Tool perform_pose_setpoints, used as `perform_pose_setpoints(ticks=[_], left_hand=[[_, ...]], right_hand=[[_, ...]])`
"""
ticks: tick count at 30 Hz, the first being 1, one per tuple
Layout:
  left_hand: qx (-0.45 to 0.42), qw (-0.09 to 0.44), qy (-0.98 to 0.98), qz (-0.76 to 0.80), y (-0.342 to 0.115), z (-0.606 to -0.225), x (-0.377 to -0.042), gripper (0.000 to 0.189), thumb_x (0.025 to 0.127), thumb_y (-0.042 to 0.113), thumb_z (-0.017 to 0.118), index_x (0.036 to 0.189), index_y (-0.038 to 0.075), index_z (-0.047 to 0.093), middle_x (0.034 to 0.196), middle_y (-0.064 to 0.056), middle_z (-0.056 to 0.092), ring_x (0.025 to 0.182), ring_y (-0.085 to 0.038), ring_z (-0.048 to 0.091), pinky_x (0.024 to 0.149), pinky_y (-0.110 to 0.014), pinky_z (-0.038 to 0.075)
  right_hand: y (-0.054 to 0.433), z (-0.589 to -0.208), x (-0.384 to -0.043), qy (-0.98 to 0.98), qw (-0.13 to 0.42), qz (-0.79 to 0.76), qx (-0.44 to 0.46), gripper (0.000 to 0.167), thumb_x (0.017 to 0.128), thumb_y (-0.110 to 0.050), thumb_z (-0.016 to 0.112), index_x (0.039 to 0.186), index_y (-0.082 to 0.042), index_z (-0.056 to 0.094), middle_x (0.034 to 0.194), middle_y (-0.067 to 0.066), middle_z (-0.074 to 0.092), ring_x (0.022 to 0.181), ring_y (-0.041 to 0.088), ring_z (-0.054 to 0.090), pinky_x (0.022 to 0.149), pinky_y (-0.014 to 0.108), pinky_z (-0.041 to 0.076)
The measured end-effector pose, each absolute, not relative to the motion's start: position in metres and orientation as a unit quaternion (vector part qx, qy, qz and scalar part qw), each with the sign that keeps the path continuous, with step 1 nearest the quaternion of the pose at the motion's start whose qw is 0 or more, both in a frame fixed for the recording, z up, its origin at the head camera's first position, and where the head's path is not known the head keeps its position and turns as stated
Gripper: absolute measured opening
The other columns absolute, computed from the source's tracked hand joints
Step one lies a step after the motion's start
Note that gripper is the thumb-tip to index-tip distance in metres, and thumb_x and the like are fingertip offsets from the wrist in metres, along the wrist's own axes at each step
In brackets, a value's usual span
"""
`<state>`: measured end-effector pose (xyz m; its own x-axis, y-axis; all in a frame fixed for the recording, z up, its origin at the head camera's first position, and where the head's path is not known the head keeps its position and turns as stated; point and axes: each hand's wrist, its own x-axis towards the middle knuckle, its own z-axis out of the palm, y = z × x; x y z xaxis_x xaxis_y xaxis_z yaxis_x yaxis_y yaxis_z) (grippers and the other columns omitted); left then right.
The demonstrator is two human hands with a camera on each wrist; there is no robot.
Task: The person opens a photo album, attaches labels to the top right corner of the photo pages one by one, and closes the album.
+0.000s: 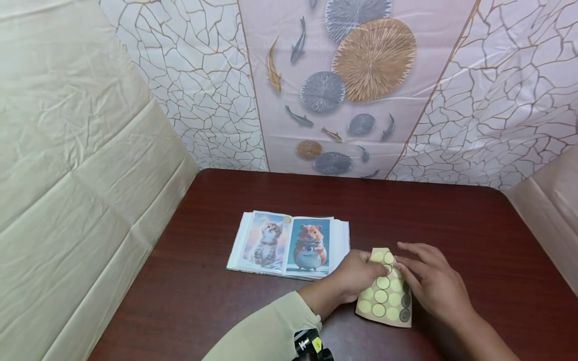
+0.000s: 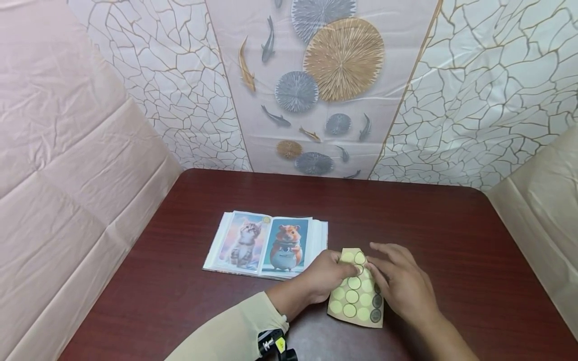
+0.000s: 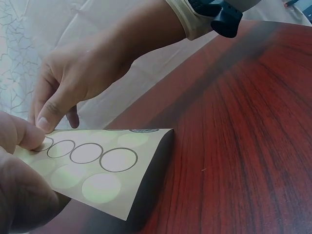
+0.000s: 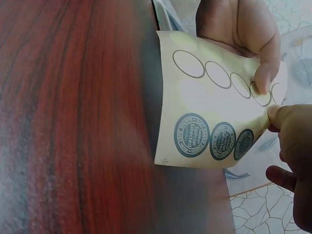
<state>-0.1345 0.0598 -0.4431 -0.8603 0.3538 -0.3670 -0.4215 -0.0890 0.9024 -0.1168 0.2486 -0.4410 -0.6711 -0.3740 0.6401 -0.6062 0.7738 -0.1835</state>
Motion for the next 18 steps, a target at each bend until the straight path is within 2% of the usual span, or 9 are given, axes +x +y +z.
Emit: perform_pose_setpoints(ticks=[5, 11, 18], left_hand=[[-0.023, 0.267, 0.628, 0.731, 0.0588, -0.4438, -0.1345, 0.008, 0.092, 0.004, 0.065, 0.089, 0.003, 0.072, 0.075, -0.015, 0.072, 0.072, -0.038, 0.074, 0.059, -0.045, 0.062], [-0.021, 0.268, 0.636, 0.723, 0.059, -0.445, -0.1344, 0.007, 0.091, 0.004, 0.065, 0.088, 0.004, 0.072, 0.073, -0.015, 0.071, 0.069, -0.036, 0.074, 0.056, -0.044, 0.061], [-0.025, 0.272, 0.642, 0.716, 0.059, -0.4452, -0.1338, 0.008, 0.09, 0.003, 0.065, 0.086, 0.006, 0.071, 0.072, -0.015, 0.071, 0.065, -0.032, 0.073, 0.053, -0.043, 0.06]], right_hand=[[0.2514, -0.4405, -0.1182, -0.893, 0.287, 0.194, 0.288, 0.062, 0.108, -0.053, 0.039, 0.097, -0.01, 0.082, 0.13, 0.006, 0.067, 0.119, 0.03, 0.056, 0.049, 0.031, 0.052], [0.2531, -0.4409, -0.1192, -0.893, 0.281, 0.187, 0.299, 0.058, 0.109, -0.05, 0.04, 0.095, -0.011, 0.082, 0.134, 0.006, 0.065, 0.12, 0.03, 0.056, 0.052, 0.033, 0.054], [0.2559, -0.4398, -0.1177, -0.907, 0.257, 0.189, 0.274, 0.013, 0.097, -0.02, 0.071, 0.091, -0.013, 0.079, 0.138, 0.005, 0.061, 0.123, 0.032, 0.054, 0.053, 0.038, 0.054]])
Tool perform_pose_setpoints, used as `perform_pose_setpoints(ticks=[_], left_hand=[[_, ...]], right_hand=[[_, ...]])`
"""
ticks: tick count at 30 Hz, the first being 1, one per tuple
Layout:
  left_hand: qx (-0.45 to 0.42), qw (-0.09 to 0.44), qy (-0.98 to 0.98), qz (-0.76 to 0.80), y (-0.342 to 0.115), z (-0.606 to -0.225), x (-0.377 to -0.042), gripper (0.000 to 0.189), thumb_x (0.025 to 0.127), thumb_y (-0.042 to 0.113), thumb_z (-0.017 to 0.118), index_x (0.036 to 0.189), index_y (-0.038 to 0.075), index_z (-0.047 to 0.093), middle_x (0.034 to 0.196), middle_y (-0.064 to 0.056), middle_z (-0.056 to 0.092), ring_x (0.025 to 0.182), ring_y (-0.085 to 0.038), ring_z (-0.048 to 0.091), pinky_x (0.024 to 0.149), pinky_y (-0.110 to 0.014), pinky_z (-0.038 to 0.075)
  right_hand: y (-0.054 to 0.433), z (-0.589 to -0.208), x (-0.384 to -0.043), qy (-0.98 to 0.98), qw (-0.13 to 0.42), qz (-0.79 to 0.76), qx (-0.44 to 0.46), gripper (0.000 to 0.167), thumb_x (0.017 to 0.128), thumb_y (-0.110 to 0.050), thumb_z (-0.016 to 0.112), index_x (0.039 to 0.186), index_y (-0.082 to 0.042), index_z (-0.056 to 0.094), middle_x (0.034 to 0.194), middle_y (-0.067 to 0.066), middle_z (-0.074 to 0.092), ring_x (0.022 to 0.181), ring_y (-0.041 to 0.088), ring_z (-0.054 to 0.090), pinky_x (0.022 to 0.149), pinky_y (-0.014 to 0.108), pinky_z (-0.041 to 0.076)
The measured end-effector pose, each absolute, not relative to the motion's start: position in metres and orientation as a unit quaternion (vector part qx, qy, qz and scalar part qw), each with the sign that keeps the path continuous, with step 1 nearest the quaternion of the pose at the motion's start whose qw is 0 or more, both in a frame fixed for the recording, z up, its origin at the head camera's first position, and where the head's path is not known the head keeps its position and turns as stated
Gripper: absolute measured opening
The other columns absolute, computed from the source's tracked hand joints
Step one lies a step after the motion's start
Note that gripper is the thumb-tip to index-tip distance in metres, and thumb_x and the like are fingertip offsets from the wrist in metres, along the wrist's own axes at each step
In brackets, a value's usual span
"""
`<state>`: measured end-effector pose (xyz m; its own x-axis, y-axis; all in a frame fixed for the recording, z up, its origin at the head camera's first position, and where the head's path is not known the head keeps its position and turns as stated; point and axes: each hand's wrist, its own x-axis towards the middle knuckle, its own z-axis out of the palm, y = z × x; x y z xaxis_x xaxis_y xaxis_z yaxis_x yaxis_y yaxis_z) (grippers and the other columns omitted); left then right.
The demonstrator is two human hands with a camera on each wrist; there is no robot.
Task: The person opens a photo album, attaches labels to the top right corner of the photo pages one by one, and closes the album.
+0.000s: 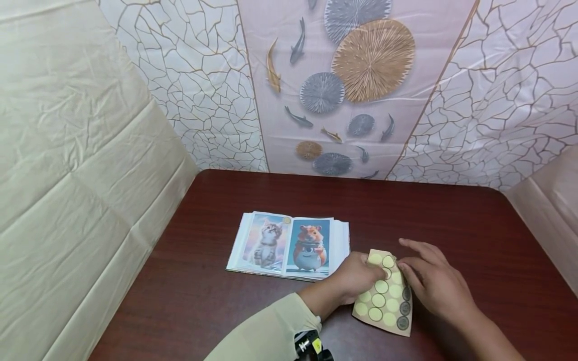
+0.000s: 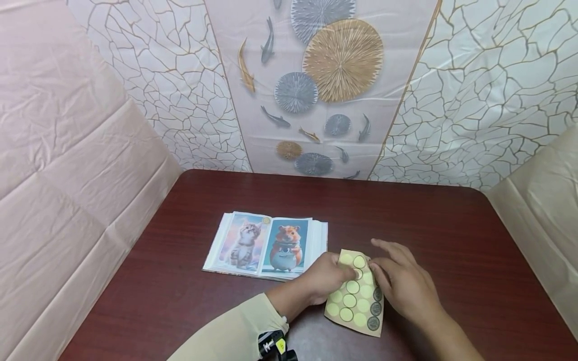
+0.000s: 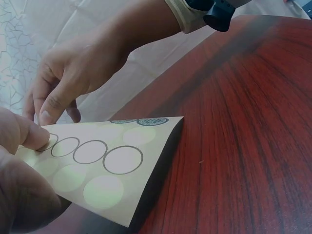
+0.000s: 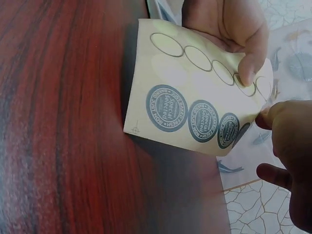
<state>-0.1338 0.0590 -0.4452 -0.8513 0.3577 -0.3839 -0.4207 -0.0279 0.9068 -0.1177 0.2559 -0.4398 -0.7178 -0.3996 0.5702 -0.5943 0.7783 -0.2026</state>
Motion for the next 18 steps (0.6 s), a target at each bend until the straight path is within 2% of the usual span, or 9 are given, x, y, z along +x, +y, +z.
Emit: perform_pose_setpoints(ticks=[4, 8, 11, 14, 18], left_hand=[[-0.02, 0.272, 0.639, 0.719, 0.0592, -0.4452, -0.1334, 0.009, 0.091, 0.003, 0.065, 0.088, 0.008, 0.072, 0.073, -0.015, 0.071, 0.066, -0.033, 0.073, 0.054, -0.043, 0.061], [-0.017, 0.271, 0.639, 0.72, 0.0591, -0.445, -0.1332, 0.008, 0.091, 0.004, 0.065, 0.089, 0.008, 0.072, 0.074, -0.014, 0.072, 0.068, -0.032, 0.073, 0.055, -0.043, 0.061], [-0.012, 0.274, 0.639, 0.718, 0.0592, -0.4451, -0.133, 0.007, 0.091, 0.003, 0.065, 0.089, 0.006, 0.071, 0.074, -0.014, 0.072, 0.068, -0.033, 0.073, 0.056, -0.043, 0.061], [-0.005, 0.276, 0.645, 0.713, 0.059, -0.4454, -0.1329, 0.008, 0.092, 0.003, 0.064, 0.087, 0.005, 0.071, 0.073, -0.014, 0.071, 0.067, -0.032, 0.073, 0.054, -0.042, 0.061], [0.004, 0.277, 0.652, 0.706, 0.0578, -0.4455, -0.1327, 0.01, 0.092, 0.003, 0.064, 0.084, 0.004, 0.071, 0.071, -0.014, 0.071, 0.064, -0.031, 0.073, 0.052, -0.04, 0.06]], right_hand=[[0.257, -0.4401, -0.1154, -0.913, 0.249, 0.199, 0.255, 0.003, 0.09, -0.013, 0.078, 0.092, -0.013, 0.079, 0.14, 0.006, 0.06, 0.125, 0.033, 0.053, 0.052, 0.039, 0.054], [0.2572, -0.4407, -0.1145, -0.907, 0.252, 0.213, 0.262, 0.013, 0.081, -0.014, 0.085, 0.093, -0.016, 0.08, 0.14, 0.009, 0.059, 0.125, 0.035, 0.052, 0.048, 0.031, 0.05], [0.2573, -0.4411, -0.1157, -0.901, 0.259, 0.217, 0.274, 0.01, 0.082, -0.018, 0.085, 0.091, -0.017, 0.08, 0.141, 0.008, 0.059, 0.125, 0.034, 0.053, 0.047, 0.027, 0.048], [0.2573, -0.4406, -0.1162, -0.9, 0.257, 0.214, 0.28, 0.011, 0.08, -0.015, 0.085, 0.089, -0.017, 0.08, 0.142, 0.007, 0.059, 0.125, 0.034, 0.053, 0.049, 0.026, 0.049], [0.2585, -0.4396, -0.1164, -0.9, 0.251, 0.209, 0.29, 0.016, 0.077, -0.011, 0.086, 0.089, -0.018, 0.08, 0.145, 0.006, 0.057, 0.128, 0.031, 0.052, 0.057, 0.032, 0.053]])
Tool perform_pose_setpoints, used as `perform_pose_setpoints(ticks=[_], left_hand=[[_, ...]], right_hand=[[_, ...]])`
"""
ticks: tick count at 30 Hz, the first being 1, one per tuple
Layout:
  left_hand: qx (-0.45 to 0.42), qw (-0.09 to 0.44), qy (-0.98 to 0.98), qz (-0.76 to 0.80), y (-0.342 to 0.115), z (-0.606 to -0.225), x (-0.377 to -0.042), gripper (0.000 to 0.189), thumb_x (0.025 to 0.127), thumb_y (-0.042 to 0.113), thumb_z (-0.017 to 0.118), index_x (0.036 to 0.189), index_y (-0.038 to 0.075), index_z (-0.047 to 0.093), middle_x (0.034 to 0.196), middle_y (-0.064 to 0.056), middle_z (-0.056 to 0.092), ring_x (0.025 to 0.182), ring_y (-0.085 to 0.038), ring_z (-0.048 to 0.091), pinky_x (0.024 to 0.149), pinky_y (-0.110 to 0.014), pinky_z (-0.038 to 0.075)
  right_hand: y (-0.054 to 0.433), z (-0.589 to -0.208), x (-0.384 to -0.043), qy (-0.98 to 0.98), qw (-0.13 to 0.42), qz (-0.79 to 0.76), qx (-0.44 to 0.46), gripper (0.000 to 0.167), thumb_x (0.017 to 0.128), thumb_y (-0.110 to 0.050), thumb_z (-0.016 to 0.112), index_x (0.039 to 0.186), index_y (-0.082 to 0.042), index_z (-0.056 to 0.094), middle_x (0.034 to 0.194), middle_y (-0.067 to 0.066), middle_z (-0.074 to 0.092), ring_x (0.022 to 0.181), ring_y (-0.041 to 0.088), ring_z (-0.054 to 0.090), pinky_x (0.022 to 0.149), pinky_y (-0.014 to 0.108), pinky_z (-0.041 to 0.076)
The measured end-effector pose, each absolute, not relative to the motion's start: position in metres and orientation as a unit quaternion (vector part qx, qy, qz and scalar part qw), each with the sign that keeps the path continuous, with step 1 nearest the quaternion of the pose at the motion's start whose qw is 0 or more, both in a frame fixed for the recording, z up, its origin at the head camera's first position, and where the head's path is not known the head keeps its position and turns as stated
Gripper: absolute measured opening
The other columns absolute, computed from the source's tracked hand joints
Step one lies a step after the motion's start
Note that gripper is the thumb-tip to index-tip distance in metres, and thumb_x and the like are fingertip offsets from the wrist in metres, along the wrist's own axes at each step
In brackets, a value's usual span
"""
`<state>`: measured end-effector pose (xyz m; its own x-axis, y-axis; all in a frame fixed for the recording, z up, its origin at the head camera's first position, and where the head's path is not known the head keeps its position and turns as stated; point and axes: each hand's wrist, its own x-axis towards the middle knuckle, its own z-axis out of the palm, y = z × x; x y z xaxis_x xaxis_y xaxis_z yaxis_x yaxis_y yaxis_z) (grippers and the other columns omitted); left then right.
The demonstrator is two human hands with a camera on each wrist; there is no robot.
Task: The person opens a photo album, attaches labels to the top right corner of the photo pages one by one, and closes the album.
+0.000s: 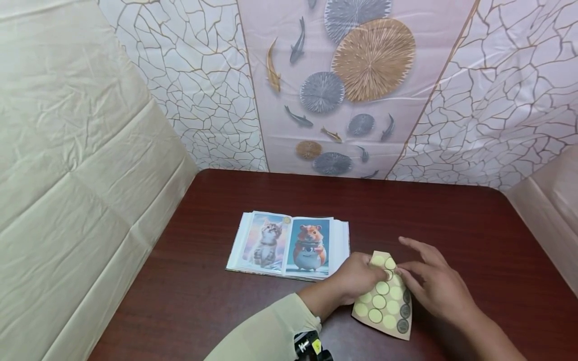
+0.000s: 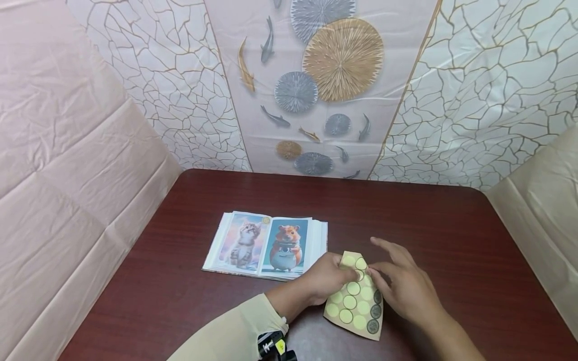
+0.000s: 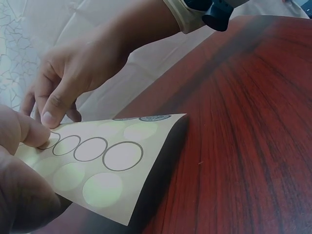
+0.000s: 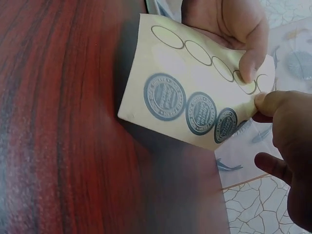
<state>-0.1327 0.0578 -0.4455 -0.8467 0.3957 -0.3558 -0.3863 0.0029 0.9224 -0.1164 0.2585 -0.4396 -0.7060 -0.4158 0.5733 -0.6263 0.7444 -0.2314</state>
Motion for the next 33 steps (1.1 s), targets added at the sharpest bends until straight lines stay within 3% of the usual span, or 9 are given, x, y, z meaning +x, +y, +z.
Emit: perform_pose_setpoints(ticks=[7, 13, 17, 19, 21, 25, 28, 33], left_hand=[[0.005, 0.276, 0.655, 0.703, 0.0575, -0.4467, -0.1325, 0.011, 0.091, 0.002, 0.064, 0.083, 0.004, 0.071, 0.07, -0.014, 0.071, 0.063, -0.03, 0.073, 0.052, -0.041, 0.06], [-0.001, 0.267, 0.657, 0.705, 0.0589, -0.4478, -0.1316, 0.011, 0.089, 0.0, 0.064, 0.084, 0.007, 0.072, 0.069, -0.014, 0.07, 0.06, -0.029, 0.071, 0.049, -0.041, 0.059], [0.0, 0.258, 0.66, 0.705, 0.059, -0.4493, -0.1319, 0.011, 0.09, 0.0, 0.064, 0.088, 0.009, 0.07, 0.07, -0.012, 0.07, 0.061, -0.028, 0.072, 0.05, -0.04, 0.06], [0.003, 0.255, 0.658, 0.709, 0.0582, -0.4503, -0.1323, 0.012, 0.09, -0.001, 0.064, 0.092, 0.01, 0.069, 0.072, -0.011, 0.07, 0.063, -0.028, 0.072, 0.052, -0.04, 0.06], [0.009, 0.256, 0.652, 0.713, 0.0569, -0.451, -0.1327, 0.014, 0.091, -0.001, 0.063, 0.096, 0.011, 0.068, 0.074, -0.01, 0.071, 0.065, -0.028, 0.073, 0.053, -0.04, 0.06], [0.023, 0.264, 0.641, 0.721, 0.0553, -0.4516, -0.1323, 0.019, 0.093, -0.002, 0.062, 0.1, 0.014, 0.07, 0.077, -0.01, 0.072, 0.068, -0.028, 0.073, 0.055, -0.04, 0.061], [0.029, 0.269, 0.639, 0.72, 0.0549, -0.4515, -0.1321, 0.019, 0.093, -0.001, 0.062, 0.1, 0.014, 0.071, 0.078, -0.009, 0.072, 0.068, -0.028, 0.074, 0.055, -0.04, 0.061], [0.036, 0.271, 0.648, 0.71, 0.0544, -0.4509, -0.1316, 0.013, 0.095, 0.001, 0.061, 0.096, 0.012, 0.068, 0.075, -0.01, 0.071, 0.065, -0.028, 0.073, 0.053, -0.041, 0.06]], right_hand=[[0.261, -0.4373, -0.1162, -0.895, 0.246, 0.218, 0.302, 0.018, 0.078, -0.009, 0.085, 0.089, -0.021, 0.079, 0.147, 0.007, 0.055, 0.135, 0.022, 0.048, 0.072, 0.034, 0.052], [0.2607, -0.4375, -0.1143, -0.906, 0.234, 0.225, 0.272, 0.025, 0.078, -0.002, 0.084, 0.088, -0.023, 0.075, 0.147, 0.007, 0.055, 0.123, 0.022, 0.051, 0.064, 0.025, 0.048], [0.2614, -0.4393, -0.1139, -0.905, 0.243, 0.235, 0.259, 0.025, 0.077, -0.002, 0.085, 0.092, -0.021, 0.077, 0.145, 0.009, 0.056, 0.125, 0.022, 0.051, 0.069, 0.025, 0.046], [0.2615, -0.4404, -0.1145, -0.9, 0.25, 0.24, 0.263, 0.02, 0.081, -0.009, 0.084, 0.097, -0.019, 0.079, 0.144, 0.009, 0.057, 0.131, 0.021, 0.05, 0.074, 0.027, 0.046], [0.2612, -0.4413, -0.1156, -0.895, 0.257, 0.245, 0.271, 0.013, 0.089, -0.026, 0.08, 0.1, -0.018, 0.08, 0.143, 0.01, 0.058, 0.134, 0.021, 0.048, 0.077, 0.027, 0.046], [0.2587, -0.4424, -0.1163, -0.888, 0.262, 0.256, 0.277, 0.045, 0.1, -0.057, 0.056, 0.095, -0.019, 0.081, 0.14, 0.01, 0.06, 0.133, 0.023, 0.049, 0.08, 0.022, 0.046], [0.2565, -0.4431, -0.1165, -0.883, 0.259, 0.273, 0.28, 0.053, 0.101, -0.061, 0.05, 0.091, -0.018, 0.08, 0.139, 0.012, 0.06, 0.132, 0.023, 0.049, 0.091, 0.013, 0.041], [0.2549, -0.4431, -0.1168, -0.872, 0.246, 0.303, 0.296, 0.046, 0.101, -0.053, 0.057, 0.088, -0.014, 0.079, 0.137, 0.015, 0.06, 0.135, 0.019, 0.046, 0.107, 0.009, 0.029]])
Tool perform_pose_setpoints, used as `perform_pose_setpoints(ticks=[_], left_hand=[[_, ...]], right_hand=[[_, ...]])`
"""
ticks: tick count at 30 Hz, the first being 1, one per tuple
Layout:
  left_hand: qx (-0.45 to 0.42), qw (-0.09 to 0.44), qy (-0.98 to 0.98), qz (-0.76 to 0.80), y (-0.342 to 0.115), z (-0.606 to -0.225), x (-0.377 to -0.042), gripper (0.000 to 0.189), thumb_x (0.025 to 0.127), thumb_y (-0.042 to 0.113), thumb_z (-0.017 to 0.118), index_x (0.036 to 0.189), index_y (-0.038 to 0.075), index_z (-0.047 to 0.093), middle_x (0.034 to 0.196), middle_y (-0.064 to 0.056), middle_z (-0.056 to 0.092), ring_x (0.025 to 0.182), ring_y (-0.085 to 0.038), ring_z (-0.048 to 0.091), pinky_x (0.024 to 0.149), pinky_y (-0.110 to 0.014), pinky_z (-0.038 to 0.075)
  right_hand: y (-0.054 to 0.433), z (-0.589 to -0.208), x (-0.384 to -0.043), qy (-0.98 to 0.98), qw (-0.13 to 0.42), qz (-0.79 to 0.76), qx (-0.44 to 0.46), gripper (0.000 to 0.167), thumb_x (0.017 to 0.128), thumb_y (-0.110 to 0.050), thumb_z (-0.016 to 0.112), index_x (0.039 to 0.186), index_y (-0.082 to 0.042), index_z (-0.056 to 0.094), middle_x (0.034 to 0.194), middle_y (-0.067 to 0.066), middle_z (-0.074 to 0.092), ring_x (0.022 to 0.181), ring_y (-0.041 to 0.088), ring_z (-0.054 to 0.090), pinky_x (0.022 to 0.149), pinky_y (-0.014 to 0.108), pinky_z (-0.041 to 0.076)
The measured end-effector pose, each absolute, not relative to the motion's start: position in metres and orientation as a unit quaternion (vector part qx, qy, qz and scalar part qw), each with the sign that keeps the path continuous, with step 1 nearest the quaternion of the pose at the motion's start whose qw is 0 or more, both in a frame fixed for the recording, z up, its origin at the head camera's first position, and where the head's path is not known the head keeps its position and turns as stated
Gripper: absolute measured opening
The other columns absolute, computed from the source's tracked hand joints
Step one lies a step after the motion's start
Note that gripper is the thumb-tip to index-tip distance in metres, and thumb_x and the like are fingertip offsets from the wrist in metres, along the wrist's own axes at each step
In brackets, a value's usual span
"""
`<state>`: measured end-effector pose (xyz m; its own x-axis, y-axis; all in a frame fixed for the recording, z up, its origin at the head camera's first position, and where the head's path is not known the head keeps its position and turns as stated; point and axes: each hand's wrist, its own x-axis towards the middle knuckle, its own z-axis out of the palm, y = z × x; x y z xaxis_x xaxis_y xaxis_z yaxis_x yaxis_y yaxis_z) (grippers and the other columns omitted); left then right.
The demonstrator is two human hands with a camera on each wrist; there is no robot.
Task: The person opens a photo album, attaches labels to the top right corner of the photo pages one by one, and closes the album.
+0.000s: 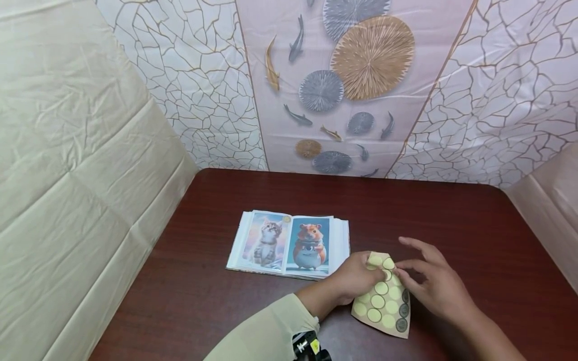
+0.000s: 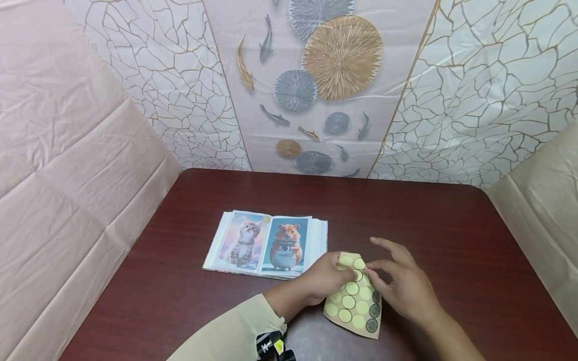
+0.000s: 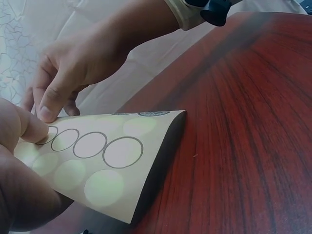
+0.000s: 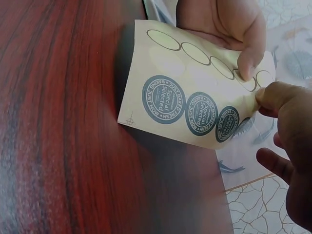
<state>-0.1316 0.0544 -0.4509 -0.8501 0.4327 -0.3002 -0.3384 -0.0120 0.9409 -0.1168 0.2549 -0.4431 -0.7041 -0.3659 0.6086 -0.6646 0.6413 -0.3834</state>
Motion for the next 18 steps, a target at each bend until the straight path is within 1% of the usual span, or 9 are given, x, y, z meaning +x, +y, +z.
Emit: perform_pose_setpoints(ticks=[2, 3, 4, 5, 6, 7, 10, 15, 18], left_hand=[[0.041, 0.266, 0.654, 0.707, 0.0545, -0.4502, -0.1315, 0.014, 0.094, 0.0, 0.062, 0.094, 0.012, 0.069, 0.074, -0.01, 0.071, 0.062, -0.025, 0.072, 0.052, -0.04, 0.06], [0.043, 0.262, 0.656, 0.706, 0.0546, -0.4499, -0.1315, 0.014, 0.094, 0.0, 0.062, 0.093, 0.012, 0.069, 0.073, -0.009, 0.071, 0.061, -0.024, 0.071, 0.052, -0.039, 0.06], [0.045, 0.26, 0.657, 0.706, 0.0547, -0.4496, -0.1315, 0.015, 0.093, -0.001, 0.062, 0.092, 0.012, 0.07, 0.073, -0.009, 0.07, 0.06, -0.022, 0.07, 0.051, -0.038, 0.06], [0.045, 0.257, 0.659, 0.705, 0.0548, -0.4495, -0.1315, 0.016, 0.092, -0.001, 0.062, 0.092, 0.013, 0.07, 0.072, -0.008, 0.07, 0.059, -0.021, 0.07, 0.051, -0.037, 0.06], [0.045, 0.254, 0.661, 0.705, 0.0548, -0.4493, -0.1315, 0.016, 0.092, -0.001, 0.063, 0.091, 0.013, 0.07, 0.072, -0.008, 0.07, 0.058, -0.02, 0.069, 0.051, -0.037, 0.059], [0.046, 0.253, 0.662, 0.704, 0.0548, -0.4491, -0.1316, 0.017, 0.091, -0.002, 0.063, 0.091, 0.013, 0.071, 0.071, -0.008, 0.07, 0.057, -0.019, 0.069, 0.051, -0.037, 0.059], [0.046, 0.253, 0.664, 0.702, 0.0546, -0.4489, -0.1316, 0.018, 0.091, -0.001, 0.062, 0.091, 0.014, 0.072, 0.071, -0.008, 0.07, 0.057, -0.019, 0.068, 0.05, -0.036, 0.059], [0.042, 0.259, 0.664, 0.7, 0.0541, -0.4485, -0.1313, 0.018, 0.092, -0.001, 0.062, 0.091, 0.014, 0.072, 0.072, -0.009, 0.07, 0.058, -0.021, 0.07, 0.051, -0.038, 0.059], [0.036, 0.266, 0.662, 0.7, 0.0538, -0.448, -0.1308, 0.018, 0.091, -0.001, 0.062, 0.091, 0.014, 0.072, 0.072, -0.01, 0.071, 0.059, -0.023, 0.07, 0.051, -0.04, 0.06]], right_hand=[[0.2546, -0.4424, -0.1165, -0.87, 0.237, 0.311, 0.301, 0.027, 0.098, -0.037, 0.071, 0.088, -0.013, 0.079, 0.138, 0.016, 0.06, 0.136, 0.018, 0.045, 0.109, 0.012, 0.029], [0.2545, -0.442, -0.1161, -0.87, 0.232, 0.316, 0.3, 0.016, 0.095, -0.027, 0.076, 0.089, -0.013, 0.079, 0.138, 0.015, 0.06, 0.136, 0.017, 0.044, 0.108, 0.012, 0.03], [0.2544, -0.4415, -0.1156, -0.87, 0.227, 0.319, 0.3, 0.004, 0.09, -0.016, 0.081, 0.089, -0.013, 0.079, 0.139, 0.015, 0.059, 0.136, 0.016, 0.044, 0.104, 0.012, 0.034], [0.2543, -0.4409, -0.1151, -0.871, 0.22, 0.324, 0.297, 0.01, 0.084, -0.006, 0.084, 0.09, -0.013, 0.079, 0.14, 0.014, 0.059, 0.136, 0.014, 0.044, 0.099, 0.013, 0.039], [0.2543, -0.4402, -0.1143, -0.872, 0.213, 0.328, 0.293, 0.022, 0.078, 0.003, 0.085, 0.09, -0.014, 0.079, 0.14, 0.014, 0.059, 0.136, 0.012, 0.043, 0.094, 0.013, 0.043], [0.2543, -0.4395, -0.1136, -0.874, 0.206, 0.332, 0.288, 0.029, 0.074, 0.008, 0.085, 0.091, -0.014, 0.079, 0.141, 0.013, 0.058, 0.136, 0.011, 0.042, 0.087, 0.014, 0.046], [0.2549, -0.438, -0.112, -0.879, 0.188, 0.34, 0.276, 0.033, 0.074, 0.011, 0.084, 0.093, -0.016, 0.079, 0.143, 0.011, 0.057, 0.134, 0.006, 0.042, 0.067, 0.014, 0.048], [0.2563, -0.4374, -0.1113, -0.882, 0.171, 0.348, 0.267, 0.032, 0.079, 0.011, 0.081, 0.094, -0.018, 0.079, 0.143, 0.01, 0.056, 0.129, 0.003, 0.045, 0.067, 0.014, 0.049], [0.2566, -0.4381, -0.1113, -0.883, 0.171, 0.351, 0.259, 0.031, 0.081, 0.011, 0.079, 0.093, -0.017, 0.078, 0.142, 0.011, 0.056, 0.115, 0.003, 0.05, 0.067, 0.013, 0.048]])
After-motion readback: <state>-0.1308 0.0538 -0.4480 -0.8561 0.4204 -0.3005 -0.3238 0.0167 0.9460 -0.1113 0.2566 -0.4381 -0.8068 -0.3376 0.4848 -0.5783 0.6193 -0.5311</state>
